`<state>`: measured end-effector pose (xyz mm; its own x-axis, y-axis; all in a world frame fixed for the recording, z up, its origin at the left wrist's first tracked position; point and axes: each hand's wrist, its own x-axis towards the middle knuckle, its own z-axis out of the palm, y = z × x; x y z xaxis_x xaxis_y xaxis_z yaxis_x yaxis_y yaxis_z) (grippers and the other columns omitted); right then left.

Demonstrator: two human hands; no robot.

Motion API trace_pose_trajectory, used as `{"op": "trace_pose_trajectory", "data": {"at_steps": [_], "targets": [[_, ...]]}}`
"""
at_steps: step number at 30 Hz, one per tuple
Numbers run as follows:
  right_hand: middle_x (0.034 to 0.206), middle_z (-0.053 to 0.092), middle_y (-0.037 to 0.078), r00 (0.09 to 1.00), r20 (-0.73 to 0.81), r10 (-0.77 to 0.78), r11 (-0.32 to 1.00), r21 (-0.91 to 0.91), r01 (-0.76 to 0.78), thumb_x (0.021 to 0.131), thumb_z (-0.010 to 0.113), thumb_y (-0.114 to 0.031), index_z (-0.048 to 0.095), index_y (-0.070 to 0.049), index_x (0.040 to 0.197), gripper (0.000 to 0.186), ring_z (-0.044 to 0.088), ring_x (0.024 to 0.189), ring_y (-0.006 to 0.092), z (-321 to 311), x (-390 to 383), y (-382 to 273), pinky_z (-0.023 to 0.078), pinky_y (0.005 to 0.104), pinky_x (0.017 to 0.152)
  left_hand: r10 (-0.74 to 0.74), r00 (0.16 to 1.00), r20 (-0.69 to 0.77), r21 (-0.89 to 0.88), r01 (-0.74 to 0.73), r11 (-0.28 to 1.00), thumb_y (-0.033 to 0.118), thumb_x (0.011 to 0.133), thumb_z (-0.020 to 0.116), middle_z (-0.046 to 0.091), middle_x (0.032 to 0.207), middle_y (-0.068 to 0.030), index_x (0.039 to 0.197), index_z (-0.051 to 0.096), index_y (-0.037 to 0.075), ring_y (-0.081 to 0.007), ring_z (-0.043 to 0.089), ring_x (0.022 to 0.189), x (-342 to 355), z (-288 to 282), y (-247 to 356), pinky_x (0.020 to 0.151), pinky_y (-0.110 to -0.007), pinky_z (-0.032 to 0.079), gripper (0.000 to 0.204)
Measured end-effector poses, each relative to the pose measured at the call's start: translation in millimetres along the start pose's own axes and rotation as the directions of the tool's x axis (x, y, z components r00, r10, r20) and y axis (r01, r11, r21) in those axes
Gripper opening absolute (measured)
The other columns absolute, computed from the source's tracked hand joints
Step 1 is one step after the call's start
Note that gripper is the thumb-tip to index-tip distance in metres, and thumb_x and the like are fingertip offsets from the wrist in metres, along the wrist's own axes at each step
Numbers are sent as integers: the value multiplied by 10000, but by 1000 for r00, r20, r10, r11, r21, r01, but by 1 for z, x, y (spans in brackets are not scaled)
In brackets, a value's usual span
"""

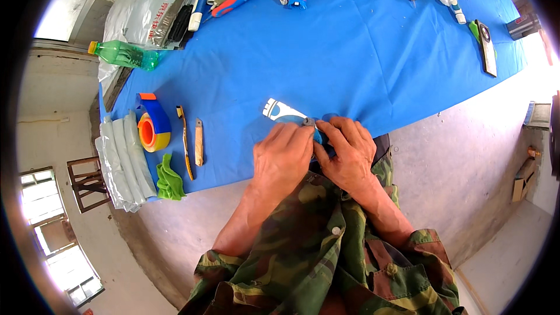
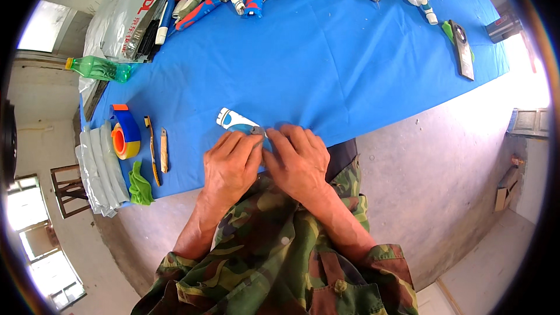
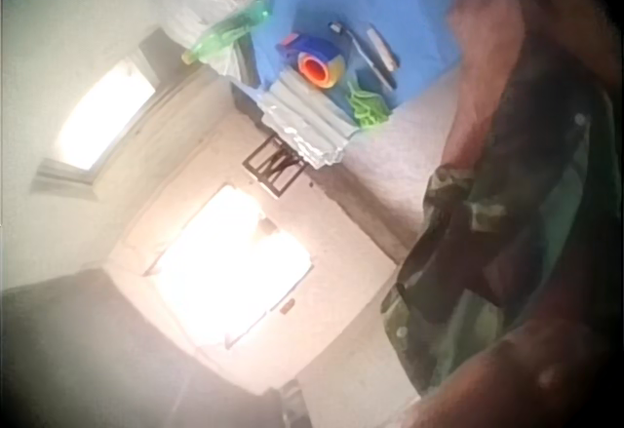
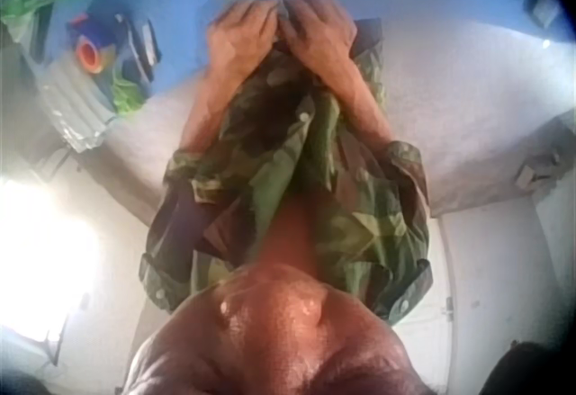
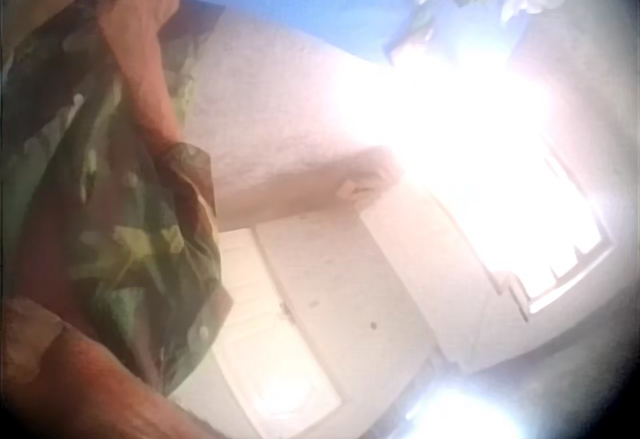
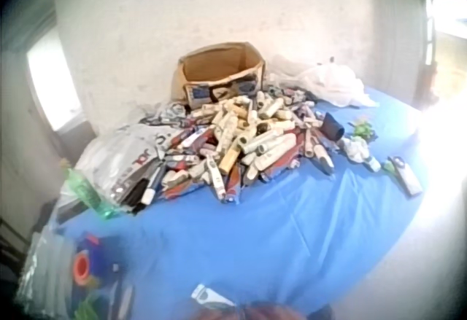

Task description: The person wipes the exterior of the clippers with a cloth, removes the clipper head by hand, and continues to wipe and clean the components.

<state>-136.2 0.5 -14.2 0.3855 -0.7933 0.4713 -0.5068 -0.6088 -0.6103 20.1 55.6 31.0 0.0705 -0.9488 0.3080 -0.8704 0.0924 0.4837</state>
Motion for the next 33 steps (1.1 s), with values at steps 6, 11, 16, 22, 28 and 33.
{"op": "trace_pose_trajectory", "data": {"at_steps": [6, 11, 16, 22, 28, 33], "targets": [[1039, 705, 40, 999, -31, -22, 999, 23, 23, 715, 884, -133, 789, -109, 1110, 407, 662, 814, 260, 0, -2, 1, 515, 394, 712, 20, 999, 49, 142, -27, 989, 12, 890, 749, 689, 899, -85, 1007, 735, 37, -306, 691, 846, 7, -9, -7, 698, -421, 579, 120], [1050, 713, 43, 999, -39, -17, 999, 36, 18, 717, 888, -120, 791, -105, 1118, 413, 660, 809, 258, 2, -3, 3, 514, 393, 717, -4, 999, 53, 217, -7, 976, 10, 893, 736, 693, 902, -99, 1003, 734, 33, -314, 688, 848, 13, -18, -17, 714, -437, 579, 112], [1056, 709, 34, 999, -45, -30, 999, 38, 32, 713, 882, -131, 784, -113, 1121, 420, 655, 804, 256, 4, -4, 5, 505, 391, 708, 67, 997, 35, 95, -70, 993, 10, 895, 742, 675, 917, -98, 1027, 728, 29, -316, 675, 845, 1, -6, 3, 704, -444, 572, 134], [1062, 714, 41, 999, -38, -22, 998, 58, 24, 710, 887, -124, 782, -108, 1119, 422, 665, 818, 261, 2, -5, 5, 509, 393, 714, 67, 997, 45, 159, -73, 984, -6, 901, 740, 649, 905, -95, 1037, 724, 29, -310, 652, 819, 2, -5, 1, 676, -419, 563, 141], [1046, 717, 43, 997, -76, -34, 997, 63, 39, 707, 891, -122, 782, -103, 1108, 417, 668, 820, 262, 5, -6, 5, 510, 391, 718, 31, 999, 20, 226, -35, 973, 9, 916, 731, 674, 916, -100, 1013, 727, 25, -316, 672, 849, 7, -11, -12, 697, -435, 568, 98], [1044, 722, 50, 998, -63, -23, 997, 69, 27, 708, 887, -111, 781, -92, 1102, 408, 666, 808, 262, 4, -6, 6, 510, 390, 714, 18, 1000, 19, 67, -20, 998, 26, 929, 722, 693, 949, -109, 1027, 722, 25, -322, 686, 875, 4, -5, -2, 719, -449, 570, 97]]}}
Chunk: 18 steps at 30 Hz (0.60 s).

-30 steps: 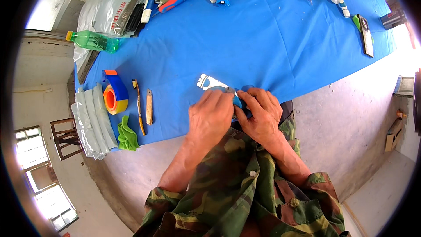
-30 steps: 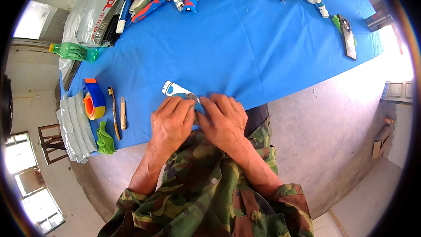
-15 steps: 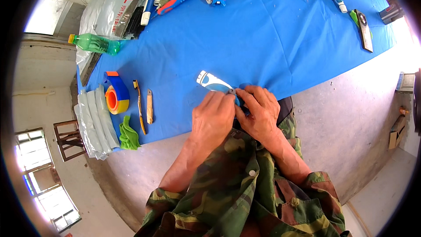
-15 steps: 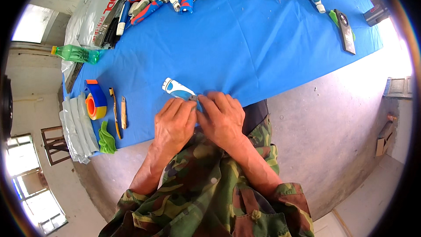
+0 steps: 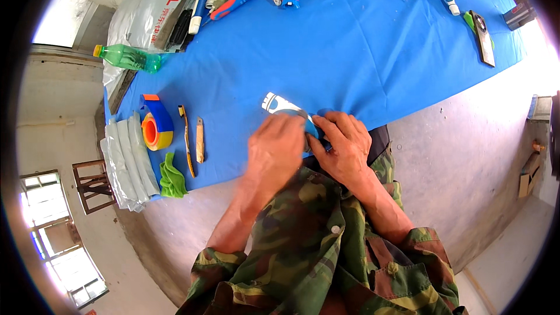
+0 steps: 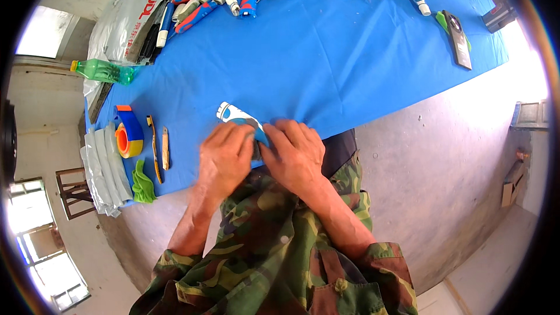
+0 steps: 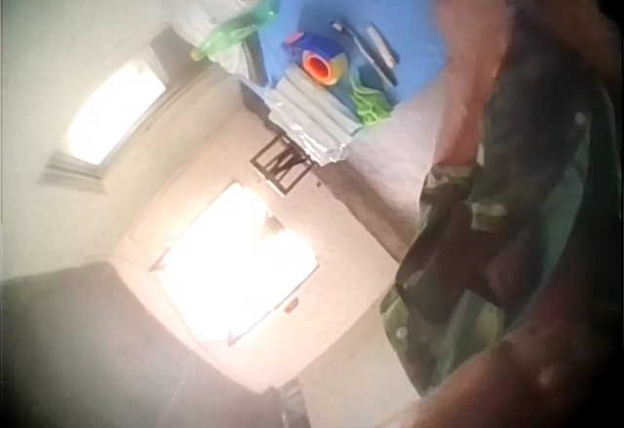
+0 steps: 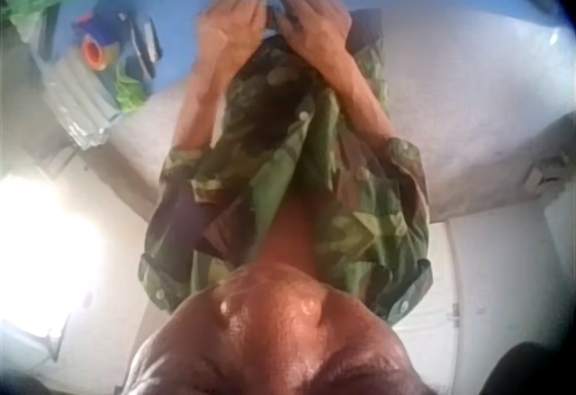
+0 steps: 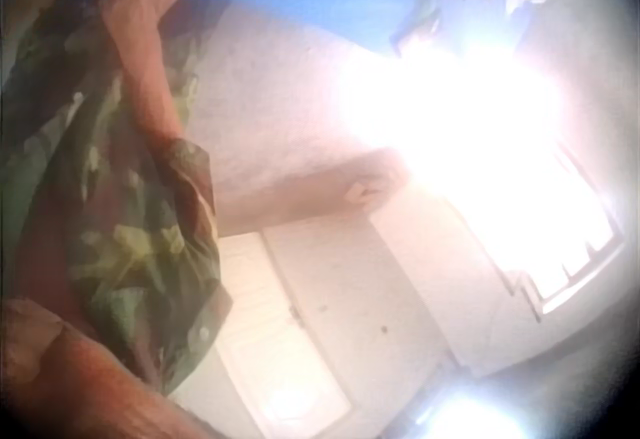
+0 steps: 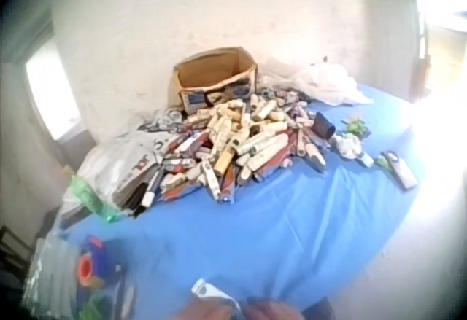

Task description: The person wipes the exterior of the clippers with a cloth, removes the clipper head by hand, and continues to wipe and clean the components.

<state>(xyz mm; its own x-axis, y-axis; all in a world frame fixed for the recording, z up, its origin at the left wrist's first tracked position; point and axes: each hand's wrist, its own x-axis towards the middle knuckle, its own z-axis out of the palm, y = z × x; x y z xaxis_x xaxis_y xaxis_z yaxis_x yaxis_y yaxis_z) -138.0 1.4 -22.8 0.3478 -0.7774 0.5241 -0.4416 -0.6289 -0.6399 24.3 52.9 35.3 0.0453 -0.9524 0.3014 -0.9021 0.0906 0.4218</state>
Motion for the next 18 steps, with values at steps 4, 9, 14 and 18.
{"op": "trace_pose_trajectory", "data": {"at_steps": [4, 9, 14, 18], "targets": [[1053, 721, 56, 1000, -1, -11, 1000, 6, 11, 707, 888, -107, 778, -82, 1108, 416, 664, 803, 261, -1, 0, 0, 510, 390, 716, 8, 1000, 30, 29, -9, 1000, 26, 927, 725, 669, 918, -91, 1033, 717, 32, -306, 672, 850, -7, 5, 13, 692, -427, 566, 107], [1047, 721, 58, 1000, -17, -26, 1000, -1, 26, 704, 891, -104, 778, -81, 1112, 424, 664, 798, 262, -2, 1, 0, 509, 394, 714, 60, 996, 69, 195, -73, 978, 13, 912, 737, 615, 857, -74, 1015, 712, 31, -261, 644, 798, 1, -4, 6, 610, -390, 541, 108], [1039, 722, 50, 999, -26, -26, 1000, 12, 26, 702, 893, -106, 782, -85, 1104, 418, 663, 793, 262, 1, 0, 0, 508, 393, 712, 55, 998, -1, 225, -53, 973, 7, 912, 733, 633, 872, -80, 1009, 717, 29, -272, 653, 810, 4, -5, -6, 629, -401, 549, 100], [1033, 723, 48, 1000, -21, -20, 1000, -8, 20, 702, 893, -105, 783, -83, 1096, 410, 665, 794, 259, 1, 0, 2, 508, 391, 708, 0, 1000, 22, 79, -2, 997, 11, 930, 718, 679, 928, -93, 1022, 716, 29, -312, 673, 857, 3, -2, -2, 703, -433, 568, 94]]}}
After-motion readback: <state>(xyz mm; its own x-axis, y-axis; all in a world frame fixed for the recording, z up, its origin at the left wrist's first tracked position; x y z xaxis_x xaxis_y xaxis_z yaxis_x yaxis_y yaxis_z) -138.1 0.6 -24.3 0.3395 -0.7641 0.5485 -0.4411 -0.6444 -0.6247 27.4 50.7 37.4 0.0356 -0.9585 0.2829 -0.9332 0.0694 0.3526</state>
